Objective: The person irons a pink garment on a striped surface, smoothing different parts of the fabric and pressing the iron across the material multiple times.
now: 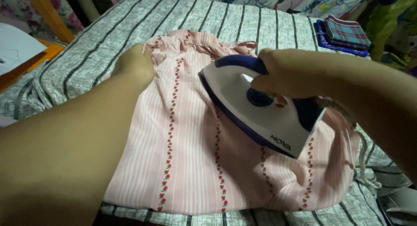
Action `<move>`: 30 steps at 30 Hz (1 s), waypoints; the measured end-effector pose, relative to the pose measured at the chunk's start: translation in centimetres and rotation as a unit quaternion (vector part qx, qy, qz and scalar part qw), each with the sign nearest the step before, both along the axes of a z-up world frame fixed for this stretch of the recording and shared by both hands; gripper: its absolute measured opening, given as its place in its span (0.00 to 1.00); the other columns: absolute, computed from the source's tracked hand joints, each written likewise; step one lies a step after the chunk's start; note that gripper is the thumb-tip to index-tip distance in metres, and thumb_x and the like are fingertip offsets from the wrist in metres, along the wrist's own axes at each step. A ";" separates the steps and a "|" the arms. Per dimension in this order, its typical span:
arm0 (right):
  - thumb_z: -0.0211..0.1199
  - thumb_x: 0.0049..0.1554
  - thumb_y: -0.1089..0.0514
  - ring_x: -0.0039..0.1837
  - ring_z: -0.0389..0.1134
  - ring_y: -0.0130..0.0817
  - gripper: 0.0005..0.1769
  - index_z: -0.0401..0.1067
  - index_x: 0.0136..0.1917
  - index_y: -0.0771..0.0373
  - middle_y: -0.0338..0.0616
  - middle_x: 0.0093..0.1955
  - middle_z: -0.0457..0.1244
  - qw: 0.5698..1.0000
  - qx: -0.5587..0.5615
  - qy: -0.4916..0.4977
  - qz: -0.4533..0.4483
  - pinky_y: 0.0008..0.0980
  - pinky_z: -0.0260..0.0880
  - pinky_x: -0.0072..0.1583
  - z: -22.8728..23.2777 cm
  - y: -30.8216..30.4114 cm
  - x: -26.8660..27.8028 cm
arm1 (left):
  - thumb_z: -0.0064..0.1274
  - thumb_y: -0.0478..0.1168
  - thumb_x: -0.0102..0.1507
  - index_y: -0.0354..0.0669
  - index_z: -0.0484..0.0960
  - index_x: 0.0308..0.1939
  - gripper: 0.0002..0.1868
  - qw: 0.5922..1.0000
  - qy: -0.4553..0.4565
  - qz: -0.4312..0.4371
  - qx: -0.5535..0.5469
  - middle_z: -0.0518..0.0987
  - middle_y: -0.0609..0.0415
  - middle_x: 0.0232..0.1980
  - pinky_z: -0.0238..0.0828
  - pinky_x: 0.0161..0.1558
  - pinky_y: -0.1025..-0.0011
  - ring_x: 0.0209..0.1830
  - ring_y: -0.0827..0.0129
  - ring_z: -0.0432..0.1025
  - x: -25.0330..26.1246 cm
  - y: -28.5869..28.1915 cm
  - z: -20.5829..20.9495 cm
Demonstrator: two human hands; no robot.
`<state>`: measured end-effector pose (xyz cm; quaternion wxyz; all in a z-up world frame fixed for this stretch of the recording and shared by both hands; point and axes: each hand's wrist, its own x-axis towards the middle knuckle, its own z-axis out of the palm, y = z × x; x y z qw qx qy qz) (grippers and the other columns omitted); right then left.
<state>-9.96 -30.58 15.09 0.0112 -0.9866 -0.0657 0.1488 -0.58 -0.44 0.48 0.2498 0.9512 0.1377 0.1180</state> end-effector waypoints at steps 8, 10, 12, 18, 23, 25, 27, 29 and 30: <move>0.61 0.58 0.45 0.38 0.72 0.48 0.21 0.81 0.40 0.65 0.52 0.36 0.71 0.993 0.009 -0.053 0.104 0.48 0.71 0.46 -1.1 5.0 7.6 | 0.37 0.52 0.72 0.41 0.75 0.59 0.22 1.000 -0.004 0.002 0.012 0.76 0.37 0.62 0.65 0.60 0.48 0.62 0.41 0.69 0.2 -0.1 -0.2; 0.59 0.58 0.45 0.39 0.70 0.47 0.21 0.81 0.38 0.63 0.49 0.38 0.69 0.999 0.047 -0.023 -0.003 0.54 0.74 0.44 -0.5 6.4 8.0 | 0.35 0.53 0.74 0.43 0.77 0.58 0.23 1.000 0.012 0.003 0.003 0.76 0.36 0.61 0.64 0.61 0.47 0.62 0.40 0.70 0.5 0.0 -0.2; 0.59 0.58 0.45 0.39 0.71 0.47 0.23 0.83 0.37 0.65 0.51 0.38 0.70 0.997 0.021 -0.045 0.051 0.50 0.72 0.46 -0.5 6.0 7.2 | 0.37 0.52 0.73 0.42 0.77 0.58 0.22 1.000 -0.008 -0.013 0.012 0.76 0.35 0.60 0.65 0.60 0.47 0.61 0.39 0.70 0.7 0.6 -0.2; 0.63 0.60 0.50 0.36 0.73 0.48 0.20 0.74 0.54 0.71 0.57 0.37 0.73 0.996 0.061 0.024 -0.057 0.47 0.75 0.42 -0.2 0.5 -0.8 | 0.38 0.52 0.72 0.44 0.77 0.59 0.21 1.000 -0.008 -0.006 -0.009 0.77 0.36 0.60 0.66 0.60 0.48 0.61 0.40 0.71 0.1 0.2 -0.4; 0.60 0.62 0.50 0.37 0.73 0.40 0.18 0.69 0.58 0.65 0.53 0.37 0.71 0.997 -0.018 0.023 -0.073 0.40 0.74 0.43 0.4 -0.9 -3.3 | 0.38 0.51 0.72 0.47 0.75 0.62 0.21 1.000 0.003 0.016 -0.012 0.76 0.38 0.61 0.65 0.59 0.47 0.62 0.41 0.69 -0.6 -0.6 0.3; 0.61 0.61 0.49 0.36 0.73 0.42 0.18 0.75 0.49 0.68 0.53 0.35 0.71 0.999 -0.007 0.018 -0.025 0.43 0.74 0.44 -0.1 -0.5 -1.0 | 0.38 0.52 0.71 0.48 0.74 0.62 0.21 1.000 0.003 0.014 -0.007 0.75 0.38 0.62 0.65 0.59 0.46 0.62 0.41 0.69 -0.9 -0.7 0.5; 0.61 0.59 0.48 0.35 0.73 0.45 0.22 0.81 0.38 0.69 0.53 0.33 0.72 1.000 0.009 0.003 0.030 0.47 0.74 0.46 -0.8 0.6 2.3 | 0.38 0.52 0.72 0.47 0.75 0.61 0.21 1.000 0.005 0.013 -0.014 0.76 0.38 0.62 0.65 0.59 0.47 0.62 0.41 0.69 -1.1 -0.7 0.5; 0.58 0.59 0.47 0.36 0.72 0.46 0.24 0.83 0.38 0.68 0.53 0.34 0.72 0.997 -0.011 -0.031 0.063 0.48 0.72 0.47 -1.2 2.8 5.5 | 0.38 0.53 0.72 0.46 0.75 0.60 0.21 1.000 0.004 0.014 -0.020 0.76 0.38 0.61 0.65 0.60 0.47 0.62 0.41 0.70 -1.1 -0.5 0.6; 0.58 0.61 0.45 0.37 0.72 0.47 0.27 0.85 0.38 0.68 0.53 0.35 0.71 0.994 -0.035 -0.054 0.087 0.49 0.71 0.49 -1.2 3.8 6.7 | 0.37 0.53 0.73 0.46 0.75 0.60 0.20 1.000 -0.001 0.006 -0.008 0.76 0.38 0.61 0.66 0.59 0.47 0.62 0.40 0.70 -1.1 -0.7 0.5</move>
